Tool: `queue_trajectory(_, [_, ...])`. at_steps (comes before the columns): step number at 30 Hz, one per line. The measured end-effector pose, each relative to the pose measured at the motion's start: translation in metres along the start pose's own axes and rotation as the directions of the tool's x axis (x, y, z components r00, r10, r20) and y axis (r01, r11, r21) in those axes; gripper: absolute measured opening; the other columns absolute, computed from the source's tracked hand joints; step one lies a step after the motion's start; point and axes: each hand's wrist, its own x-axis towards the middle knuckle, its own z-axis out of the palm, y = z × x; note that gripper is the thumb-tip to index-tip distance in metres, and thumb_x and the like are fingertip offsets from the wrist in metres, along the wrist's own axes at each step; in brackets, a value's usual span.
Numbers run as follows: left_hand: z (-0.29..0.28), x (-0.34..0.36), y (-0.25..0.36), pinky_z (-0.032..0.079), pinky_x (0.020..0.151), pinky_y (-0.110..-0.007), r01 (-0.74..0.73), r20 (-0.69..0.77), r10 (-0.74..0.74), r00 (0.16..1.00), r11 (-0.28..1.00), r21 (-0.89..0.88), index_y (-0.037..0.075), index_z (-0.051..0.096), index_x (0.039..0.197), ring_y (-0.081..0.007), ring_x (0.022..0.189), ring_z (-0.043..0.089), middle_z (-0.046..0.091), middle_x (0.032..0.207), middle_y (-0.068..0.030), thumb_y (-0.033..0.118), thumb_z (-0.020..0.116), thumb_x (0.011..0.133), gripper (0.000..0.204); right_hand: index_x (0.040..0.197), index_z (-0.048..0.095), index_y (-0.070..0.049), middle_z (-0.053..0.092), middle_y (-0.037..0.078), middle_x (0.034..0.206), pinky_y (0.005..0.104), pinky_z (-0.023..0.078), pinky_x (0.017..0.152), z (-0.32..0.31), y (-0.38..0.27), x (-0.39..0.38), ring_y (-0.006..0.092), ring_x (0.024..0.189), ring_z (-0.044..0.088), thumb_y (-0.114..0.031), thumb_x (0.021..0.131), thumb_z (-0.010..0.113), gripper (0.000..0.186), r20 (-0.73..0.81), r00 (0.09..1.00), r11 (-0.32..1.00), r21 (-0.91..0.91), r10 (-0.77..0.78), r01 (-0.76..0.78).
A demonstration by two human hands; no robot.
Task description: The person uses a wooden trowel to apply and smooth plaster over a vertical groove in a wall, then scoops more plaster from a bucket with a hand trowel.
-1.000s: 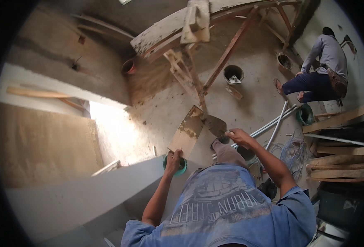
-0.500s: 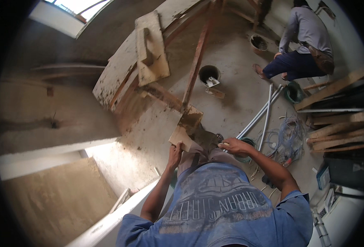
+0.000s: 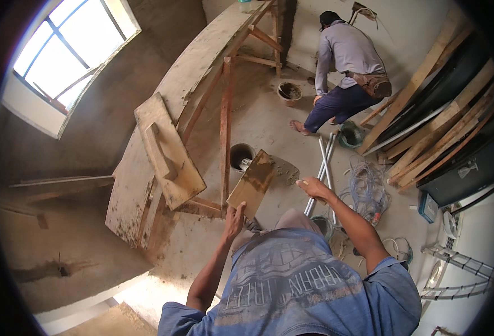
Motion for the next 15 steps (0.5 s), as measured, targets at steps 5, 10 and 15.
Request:
queue_trajectory(5, [0.011, 0.067, -0.021, 0.037, 0.057, -0.025, 0.048, 0.123, -0.051, 0.991, 0.999, 0.026, -0.002, 0.058, 0.097, -0.0079, 0.066, 0.042, 0.051, 0.076, 0.0021, 0.03, 0.05, 0.099, 0.034, 0.084, 0.057, 0.006, 0.056, 0.018, 0.061, 0.0431, 0.047, 0.061, -0.016, -0.017, -0.003, 0.0338, 0.059, 0.058, -0.052, 0.094, 0.049, 0.059, 0.021, 0.992, 0.993, -0.006, -0.122, 0.122])
queue_trajectory(10, [0.051, 0.118, 0.008, 0.04, 0.062, -0.028, 0.073, 0.116, -0.075, 0.99, 0.997, 0.024, -0.005, 0.059, 0.094, -0.0094, 0.072, 0.047, 0.055, 0.078, 0.0003, 0.029, 0.049, 0.099, 0.036, 0.094, 0.057, 0.0, 0.052, 0.004, 0.061, 0.0291, 0.042, 0.043, -0.067, -0.008, 0.035, 0.0115, 0.051, 0.052, -0.049, 0.095, 0.052, 0.05, 0.162, 0.986, 0.96, 0.265, 0.048, -0.09])
queue_trajectory(15, [0.112, 0.18, 0.025, 0.045, 0.073, -0.03, 0.019, 0.177, -0.026, 0.984, 0.999, 0.04, -0.007, 0.06, 0.103, -0.0129, 0.083, 0.054, 0.064, 0.088, -0.0043, 0.025, 0.048, 0.1, 0.035, 0.095, 0.058, 0.001, 0.05, 0.002, 0.058, 0.0279, 0.042, 0.042, -0.133, 0.066, 0.118, 0.0096, 0.045, 0.047, -0.05, 0.094, 0.054, 0.051, -0.002, 0.991, 0.946, 0.299, 0.132, -0.125])
